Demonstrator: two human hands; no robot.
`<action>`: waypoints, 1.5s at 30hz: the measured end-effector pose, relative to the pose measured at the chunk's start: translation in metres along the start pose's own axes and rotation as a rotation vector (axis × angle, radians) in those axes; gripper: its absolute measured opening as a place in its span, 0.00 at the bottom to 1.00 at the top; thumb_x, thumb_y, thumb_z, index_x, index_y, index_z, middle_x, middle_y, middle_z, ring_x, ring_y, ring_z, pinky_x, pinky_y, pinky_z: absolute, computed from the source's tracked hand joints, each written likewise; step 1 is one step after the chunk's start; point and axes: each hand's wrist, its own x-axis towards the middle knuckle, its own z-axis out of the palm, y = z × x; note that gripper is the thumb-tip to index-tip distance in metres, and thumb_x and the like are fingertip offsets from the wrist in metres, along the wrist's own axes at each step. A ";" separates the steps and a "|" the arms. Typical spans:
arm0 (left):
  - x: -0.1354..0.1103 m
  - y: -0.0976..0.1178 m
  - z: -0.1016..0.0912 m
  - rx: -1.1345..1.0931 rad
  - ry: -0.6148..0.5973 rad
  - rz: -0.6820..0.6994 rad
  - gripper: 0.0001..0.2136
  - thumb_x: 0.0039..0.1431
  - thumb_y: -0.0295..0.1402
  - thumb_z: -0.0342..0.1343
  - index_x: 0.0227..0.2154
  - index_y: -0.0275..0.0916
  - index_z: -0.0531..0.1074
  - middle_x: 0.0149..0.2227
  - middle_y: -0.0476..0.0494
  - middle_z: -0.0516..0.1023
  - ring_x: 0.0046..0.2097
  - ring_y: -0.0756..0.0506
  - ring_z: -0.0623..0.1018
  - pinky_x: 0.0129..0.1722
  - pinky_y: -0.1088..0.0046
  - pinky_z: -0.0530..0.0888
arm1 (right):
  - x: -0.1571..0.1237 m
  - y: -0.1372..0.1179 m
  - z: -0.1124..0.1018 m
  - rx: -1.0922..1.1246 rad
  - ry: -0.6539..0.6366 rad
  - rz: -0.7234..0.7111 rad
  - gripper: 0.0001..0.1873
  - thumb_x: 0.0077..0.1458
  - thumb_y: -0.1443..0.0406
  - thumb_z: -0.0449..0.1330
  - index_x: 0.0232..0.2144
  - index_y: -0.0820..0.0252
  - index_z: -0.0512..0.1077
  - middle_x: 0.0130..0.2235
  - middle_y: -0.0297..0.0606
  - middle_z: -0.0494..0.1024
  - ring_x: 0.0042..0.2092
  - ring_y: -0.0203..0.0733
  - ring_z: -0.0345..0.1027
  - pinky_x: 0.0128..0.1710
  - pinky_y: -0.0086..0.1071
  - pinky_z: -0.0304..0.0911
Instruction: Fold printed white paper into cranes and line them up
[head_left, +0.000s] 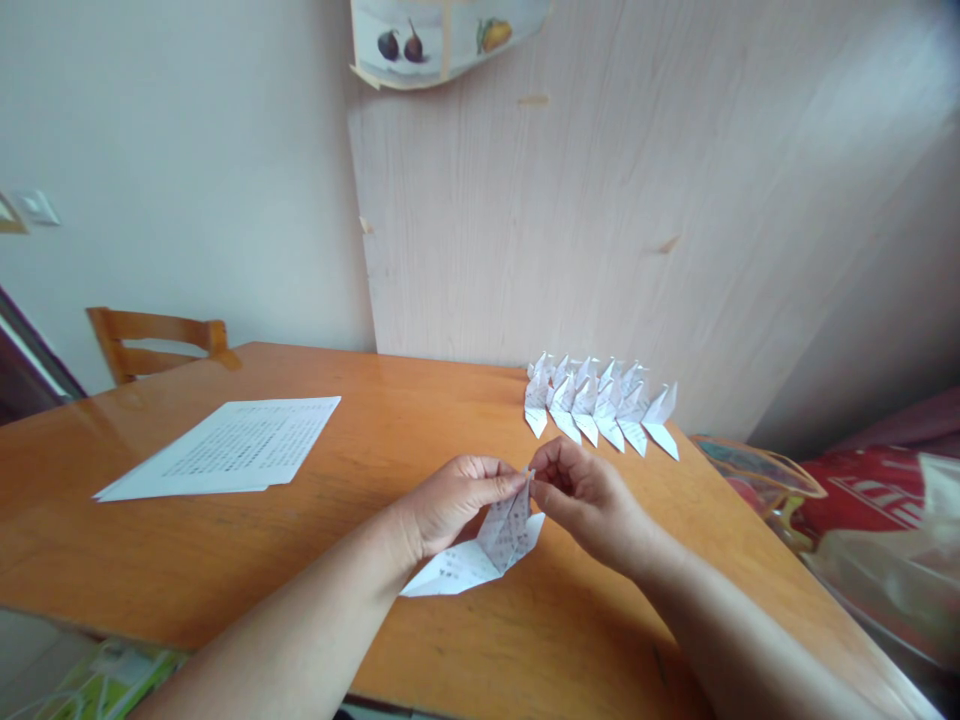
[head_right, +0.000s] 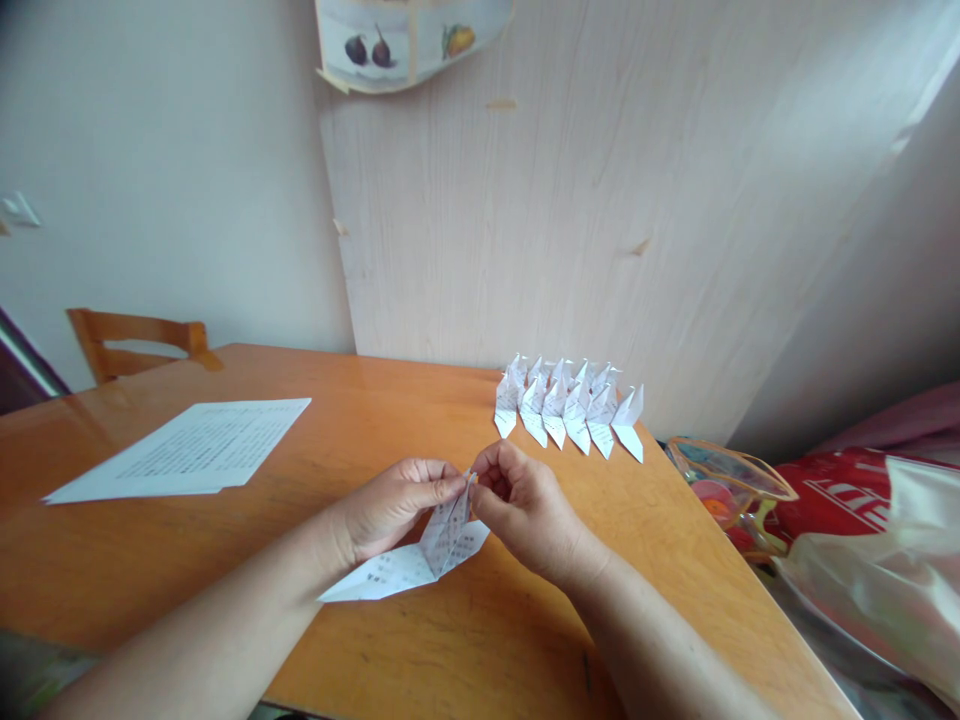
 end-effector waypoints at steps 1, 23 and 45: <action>0.000 0.000 0.000 -0.005 0.002 0.000 0.15 0.52 0.40 0.70 0.33 0.33 0.77 0.31 0.42 0.79 0.31 0.47 0.78 0.35 0.70 0.71 | -0.001 0.000 0.000 -0.045 0.004 -0.017 0.04 0.59 0.65 0.59 0.36 0.56 0.66 0.29 0.32 0.72 0.31 0.35 0.66 0.30 0.30 0.60; 0.001 0.003 0.001 -0.026 0.081 0.108 0.14 0.52 0.39 0.70 0.31 0.34 0.75 0.29 0.45 0.78 0.30 0.49 0.76 0.35 0.72 0.71 | -0.007 -0.008 -0.005 -0.776 0.078 -0.364 0.10 0.65 0.66 0.54 0.43 0.56 0.75 0.33 0.40 0.75 0.33 0.41 0.69 0.33 0.35 0.62; 0.002 0.007 0.008 0.255 0.353 0.391 0.12 0.53 0.37 0.67 0.34 0.36 0.74 0.34 0.46 0.77 0.37 0.48 0.74 0.42 0.72 0.69 | -0.002 0.008 0.000 -0.796 0.113 -0.112 0.09 0.62 0.64 0.54 0.39 0.54 0.75 0.35 0.38 0.80 0.34 0.43 0.74 0.34 0.33 0.62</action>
